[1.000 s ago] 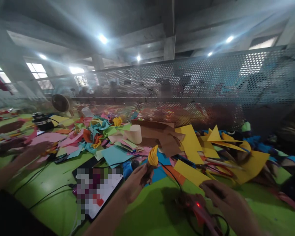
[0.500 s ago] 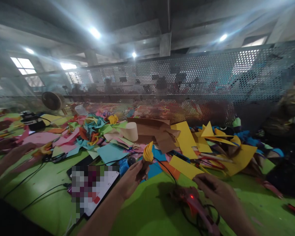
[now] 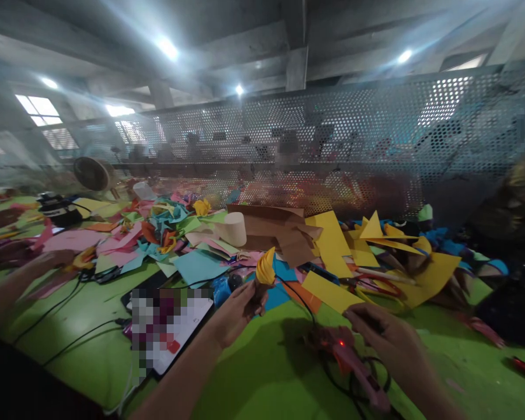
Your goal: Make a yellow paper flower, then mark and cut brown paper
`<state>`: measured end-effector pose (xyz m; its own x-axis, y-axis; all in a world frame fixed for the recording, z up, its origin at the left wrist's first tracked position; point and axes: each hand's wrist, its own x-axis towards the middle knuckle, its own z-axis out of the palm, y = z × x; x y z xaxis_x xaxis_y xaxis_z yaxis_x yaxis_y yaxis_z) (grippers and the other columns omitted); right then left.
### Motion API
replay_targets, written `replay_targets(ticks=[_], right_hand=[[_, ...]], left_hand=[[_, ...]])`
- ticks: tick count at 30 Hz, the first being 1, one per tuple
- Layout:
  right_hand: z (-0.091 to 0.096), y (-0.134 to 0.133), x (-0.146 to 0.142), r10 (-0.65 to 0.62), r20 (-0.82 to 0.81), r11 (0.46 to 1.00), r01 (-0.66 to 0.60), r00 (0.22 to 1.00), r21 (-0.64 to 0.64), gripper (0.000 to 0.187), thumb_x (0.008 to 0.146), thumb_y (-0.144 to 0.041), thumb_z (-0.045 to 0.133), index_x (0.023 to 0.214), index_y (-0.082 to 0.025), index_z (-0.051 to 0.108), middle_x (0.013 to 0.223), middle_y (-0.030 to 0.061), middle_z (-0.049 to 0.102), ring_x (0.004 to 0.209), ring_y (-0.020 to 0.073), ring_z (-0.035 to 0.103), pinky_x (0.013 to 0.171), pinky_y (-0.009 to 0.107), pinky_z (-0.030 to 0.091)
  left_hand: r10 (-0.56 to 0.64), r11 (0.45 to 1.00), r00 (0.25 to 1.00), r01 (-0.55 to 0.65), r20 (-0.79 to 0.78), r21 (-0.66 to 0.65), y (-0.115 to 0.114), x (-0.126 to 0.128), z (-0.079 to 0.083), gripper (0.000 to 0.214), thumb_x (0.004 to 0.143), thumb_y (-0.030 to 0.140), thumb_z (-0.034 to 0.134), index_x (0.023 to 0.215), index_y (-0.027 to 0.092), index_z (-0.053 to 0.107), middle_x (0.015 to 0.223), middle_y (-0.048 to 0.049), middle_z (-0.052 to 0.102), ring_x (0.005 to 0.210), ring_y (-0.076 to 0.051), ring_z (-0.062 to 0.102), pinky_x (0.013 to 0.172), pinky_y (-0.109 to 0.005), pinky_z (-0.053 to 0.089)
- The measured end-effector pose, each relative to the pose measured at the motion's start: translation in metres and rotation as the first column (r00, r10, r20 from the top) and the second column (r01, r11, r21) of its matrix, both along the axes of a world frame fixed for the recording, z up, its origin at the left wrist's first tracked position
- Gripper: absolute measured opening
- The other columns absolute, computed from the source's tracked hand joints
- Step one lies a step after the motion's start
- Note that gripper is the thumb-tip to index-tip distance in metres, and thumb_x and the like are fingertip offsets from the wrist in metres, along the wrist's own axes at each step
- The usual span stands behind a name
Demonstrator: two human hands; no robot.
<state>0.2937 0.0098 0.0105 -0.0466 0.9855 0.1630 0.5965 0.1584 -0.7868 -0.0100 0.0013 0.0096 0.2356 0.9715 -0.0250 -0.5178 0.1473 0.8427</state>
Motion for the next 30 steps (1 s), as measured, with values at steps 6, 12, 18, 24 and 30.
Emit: replay_targets(ticks=[6, 12, 18, 24, 30], right_hand=[[0.006, -0.004, -0.004, 0.002, -0.011, 1.000, -0.002, 1.000, -0.013, 0.038, 0.074, -0.058, 0.064, 0.083, -0.022, 0.075, 0.080, 0.0039, 0.076, 0.064, 0.0202, 0.066, 0.055, 0.026, 0.053], [0.012, -0.009, -0.009, -0.007, -0.018, 1.000, 0.007, 1.000, 0.009, 0.035, 0.075, -0.056, 0.067, 0.088, -0.024, 0.076, 0.084, 0.0039, 0.076, 0.072, 0.0221, 0.068, 0.066, 0.028, 0.055], [0.040, -0.022, -0.044, 0.110, -0.109, 0.988, -0.097, 0.988, 0.121, 0.027, 0.079, -0.049, 0.068, 0.085, -0.024, 0.076, 0.085, 0.0060, 0.075, 0.080, 0.0234, 0.069, 0.074, 0.030, 0.055], [0.060, -0.018, -0.080, 0.227, -0.100, 0.958, -0.203, 0.969, 0.204, 0.015, 0.081, -0.035, 0.067, 0.081, -0.022, 0.074, 0.080, 0.0049, 0.074, 0.074, 0.0208, 0.067, 0.067, 0.029, 0.053], [0.052, -0.011, -0.087, 0.269, -0.074, 0.945, -0.248, 0.960, 0.212, 0.012, 0.082, -0.030, 0.066, 0.080, -0.021, 0.072, 0.079, 0.0031, 0.073, 0.074, 0.0191, 0.067, 0.068, 0.029, 0.052]], left_hand=[[-0.021, 1.000, 1.000, 0.021, -0.014, 0.008, 0.001, 0.000, -0.004, 0.043, 0.077, 0.056, 0.073, 0.092, 0.015, 0.070, 0.075, -0.0013, 0.057, 0.065, -0.010, 0.046, 0.061, -0.024, 0.035], [-0.030, 0.999, 0.999, 0.029, -0.031, -0.021, -0.001, 0.005, 0.000, 0.048, 0.071, 0.057, 0.078, 0.092, 0.014, 0.070, 0.073, -0.0017, 0.058, 0.066, -0.011, 0.049, 0.060, -0.024, 0.036], [-0.081, 0.997, 0.994, 0.079, -0.080, -0.026, -0.001, 0.012, -0.007, 0.046, 0.075, 0.053, 0.076, 0.100, 0.015, 0.069, 0.075, -0.0013, 0.059, 0.064, -0.010, 0.050, 0.060, -0.024, 0.035], [-0.143, 0.987, 0.971, 0.154, -0.192, 0.039, -0.003, 0.015, -0.008, 0.043, 0.082, 0.054, 0.068, 0.098, 0.013, 0.066, 0.070, 0.0000, 0.055, 0.063, -0.010, 0.045, 0.059, -0.024, 0.031], [-0.169, 0.978, 0.953, 0.194, -0.251, 0.076, -0.004, 0.017, -0.007, 0.038, 0.088, 0.050, 0.062, 0.098, 0.013, 0.063, 0.070, 0.0013, 0.052, 0.061, -0.009, 0.040, 0.057, -0.024, 0.028]])
